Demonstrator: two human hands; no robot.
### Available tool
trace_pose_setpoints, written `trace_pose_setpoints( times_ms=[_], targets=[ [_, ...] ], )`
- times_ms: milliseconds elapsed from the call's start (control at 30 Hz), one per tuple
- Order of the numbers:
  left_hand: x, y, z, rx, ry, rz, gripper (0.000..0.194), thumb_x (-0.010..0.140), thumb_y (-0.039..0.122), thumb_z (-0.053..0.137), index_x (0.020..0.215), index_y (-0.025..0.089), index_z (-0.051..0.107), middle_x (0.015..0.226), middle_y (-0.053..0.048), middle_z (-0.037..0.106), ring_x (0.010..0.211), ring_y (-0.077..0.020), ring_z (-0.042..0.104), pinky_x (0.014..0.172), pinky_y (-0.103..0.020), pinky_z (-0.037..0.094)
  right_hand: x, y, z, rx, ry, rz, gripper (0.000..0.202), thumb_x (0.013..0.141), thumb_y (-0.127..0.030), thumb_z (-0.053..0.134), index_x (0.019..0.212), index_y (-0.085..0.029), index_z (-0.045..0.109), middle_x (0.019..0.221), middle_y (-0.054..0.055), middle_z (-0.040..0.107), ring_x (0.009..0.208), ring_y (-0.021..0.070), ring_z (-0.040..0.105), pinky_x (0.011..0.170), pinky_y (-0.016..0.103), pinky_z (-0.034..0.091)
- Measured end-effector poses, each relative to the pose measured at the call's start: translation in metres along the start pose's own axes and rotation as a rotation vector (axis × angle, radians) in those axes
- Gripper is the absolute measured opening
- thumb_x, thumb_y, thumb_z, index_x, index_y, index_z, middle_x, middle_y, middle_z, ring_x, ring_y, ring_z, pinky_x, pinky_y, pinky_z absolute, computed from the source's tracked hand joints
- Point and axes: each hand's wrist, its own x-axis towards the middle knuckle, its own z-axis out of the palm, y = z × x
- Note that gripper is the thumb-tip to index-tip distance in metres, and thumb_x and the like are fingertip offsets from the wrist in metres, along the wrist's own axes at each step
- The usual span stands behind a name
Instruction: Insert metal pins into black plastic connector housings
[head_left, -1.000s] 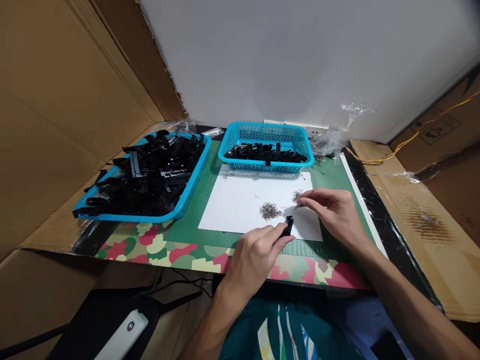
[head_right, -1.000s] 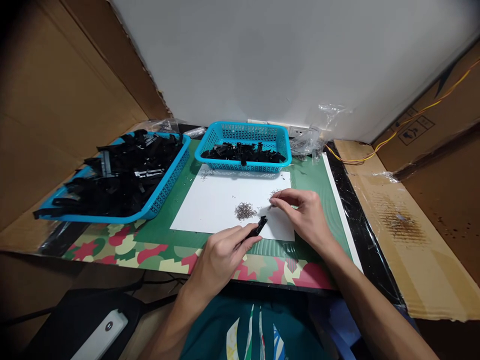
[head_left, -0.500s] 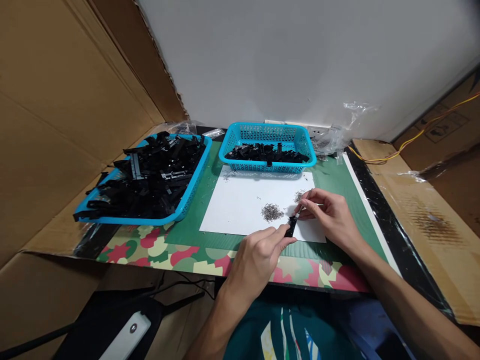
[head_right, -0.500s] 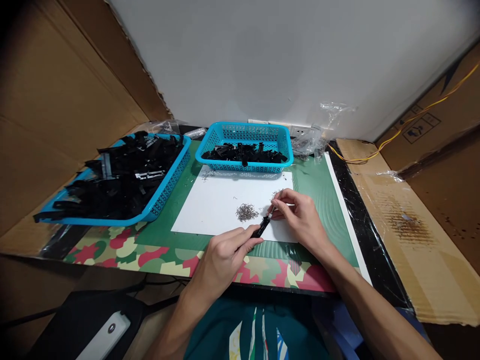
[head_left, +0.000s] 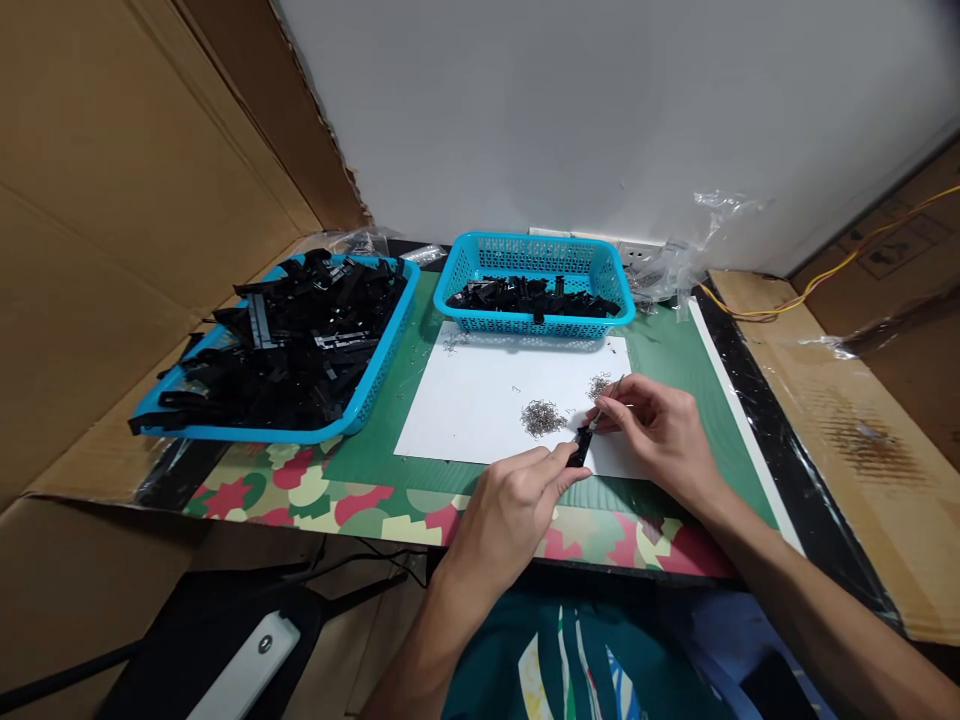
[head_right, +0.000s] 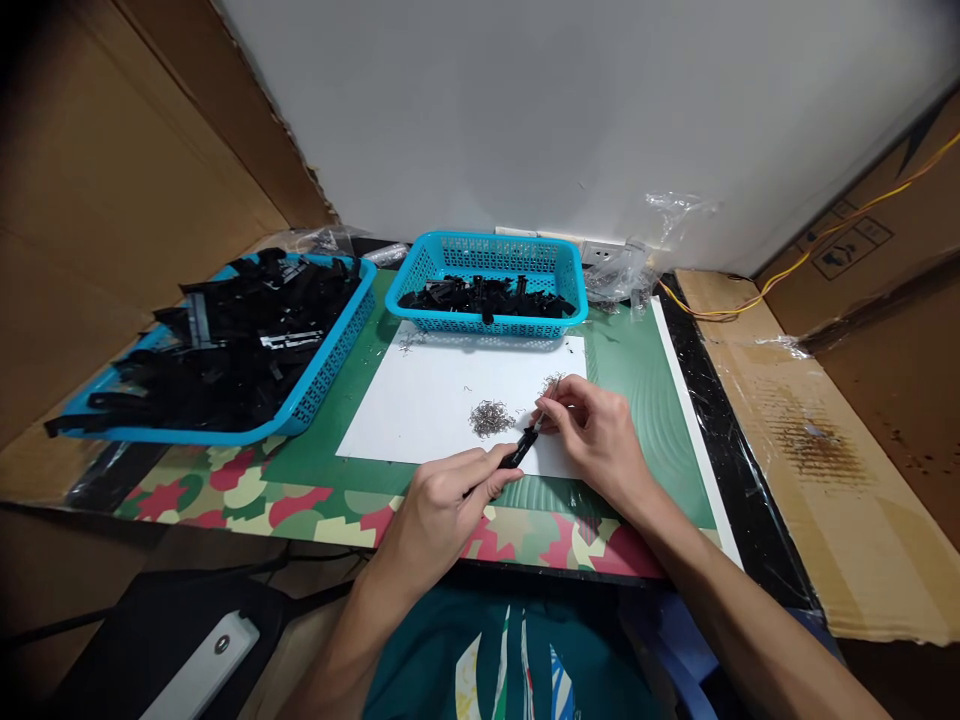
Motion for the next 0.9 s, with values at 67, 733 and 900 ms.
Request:
trace_pose_setpoints(
  times_ms=[67, 733, 900],
  targets=[
    [0.000, 0.000, 0.000, -0.028, -0.009, -0.004, 0.027, 0.107, 0.028, 0.057, 0.121, 0.014, 0.074, 0.071, -0.002, 0.063, 0.063, -0.0149, 0.060, 0.060, -0.026, 0.047, 0.000, 0.001, 0.000, -0.012, -0.013, -0.006, 0.023, 0.098, -0.039, 0.064, 0.087, -0.020, 0.067, 0.082, 0.009, 0.080, 0.070, 0.0218, 0.078, 0.069, 0.034, 0.063],
    [0.080, -0.016, -0.071, 0.086, 0.378, -0.090, 0.023, 0.096, 0.030, 0.074, 0.116, 0.020, 0.080, 0.110, -0.008, 0.079, 0.085, -0.0192, 0.070, 0.078, -0.031, 0.056, -0.010, 0.011, 0.011, 0.020, 0.176, -0.193, 0.022, 0.100, -0.042, 0.065, 0.094, -0.021, 0.067, 0.074, 0.002, 0.074, 0.059, 0.0165, 0.069, 0.061, 0.028, 0.055],
    [0.146, -0.051, -0.103, 0.410, 0.262, -0.191, 0.028, 0.099, 0.026, 0.067, 0.123, 0.016, 0.077, 0.113, -0.012, 0.079, 0.098, -0.0254, 0.070, 0.093, -0.040, 0.054, -0.010, 0.014, 0.016, 0.188, 0.050, -0.126, 0.023, 0.100, -0.045, 0.065, 0.099, -0.022, 0.066, 0.072, 0.000, 0.070, 0.055, 0.0155, 0.067, 0.057, 0.027, 0.054]
  ],
)
